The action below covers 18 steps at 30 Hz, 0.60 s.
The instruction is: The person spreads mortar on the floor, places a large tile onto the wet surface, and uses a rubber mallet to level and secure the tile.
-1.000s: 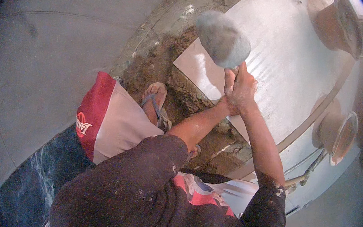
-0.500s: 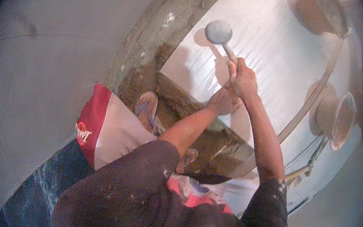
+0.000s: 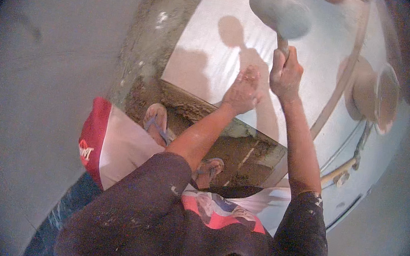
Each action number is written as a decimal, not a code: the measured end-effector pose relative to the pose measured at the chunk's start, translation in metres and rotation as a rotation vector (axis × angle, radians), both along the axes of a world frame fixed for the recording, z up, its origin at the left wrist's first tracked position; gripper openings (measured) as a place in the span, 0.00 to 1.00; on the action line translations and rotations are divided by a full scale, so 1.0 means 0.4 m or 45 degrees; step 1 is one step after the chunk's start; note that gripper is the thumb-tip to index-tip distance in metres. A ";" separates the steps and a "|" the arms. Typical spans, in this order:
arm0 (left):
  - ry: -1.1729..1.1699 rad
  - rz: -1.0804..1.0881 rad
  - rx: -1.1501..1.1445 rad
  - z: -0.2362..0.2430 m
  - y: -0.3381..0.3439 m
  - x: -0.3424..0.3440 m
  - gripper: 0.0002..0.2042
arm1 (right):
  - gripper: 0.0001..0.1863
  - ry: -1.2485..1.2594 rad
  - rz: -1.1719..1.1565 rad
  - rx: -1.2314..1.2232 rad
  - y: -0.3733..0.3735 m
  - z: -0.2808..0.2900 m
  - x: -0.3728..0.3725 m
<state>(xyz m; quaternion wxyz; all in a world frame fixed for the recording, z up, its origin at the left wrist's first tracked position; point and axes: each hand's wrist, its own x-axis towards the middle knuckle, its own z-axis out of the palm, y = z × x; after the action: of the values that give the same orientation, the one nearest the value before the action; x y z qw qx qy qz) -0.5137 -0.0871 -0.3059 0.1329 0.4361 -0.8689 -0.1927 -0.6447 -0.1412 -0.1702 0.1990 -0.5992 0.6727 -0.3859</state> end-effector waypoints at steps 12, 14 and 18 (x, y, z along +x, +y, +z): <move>-0.065 -0.009 -0.006 0.011 0.044 -0.006 0.38 | 0.15 0.402 -0.192 0.107 0.406 -0.018 -0.178; -0.049 0.005 -0.003 -0.006 0.043 -0.011 0.38 | 0.15 0.276 -0.371 0.645 0.471 -0.094 -0.169; -0.077 -0.001 -0.032 0.026 0.055 -0.010 0.37 | 0.14 0.147 -0.398 0.527 0.417 0.066 -0.206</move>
<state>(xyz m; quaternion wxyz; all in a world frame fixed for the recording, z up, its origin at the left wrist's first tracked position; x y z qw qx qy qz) -0.5177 -0.0653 -0.2954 0.1119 0.4396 -0.8751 -0.1685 -0.7272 0.0256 -0.1438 0.2167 -0.4554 0.8319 -0.2314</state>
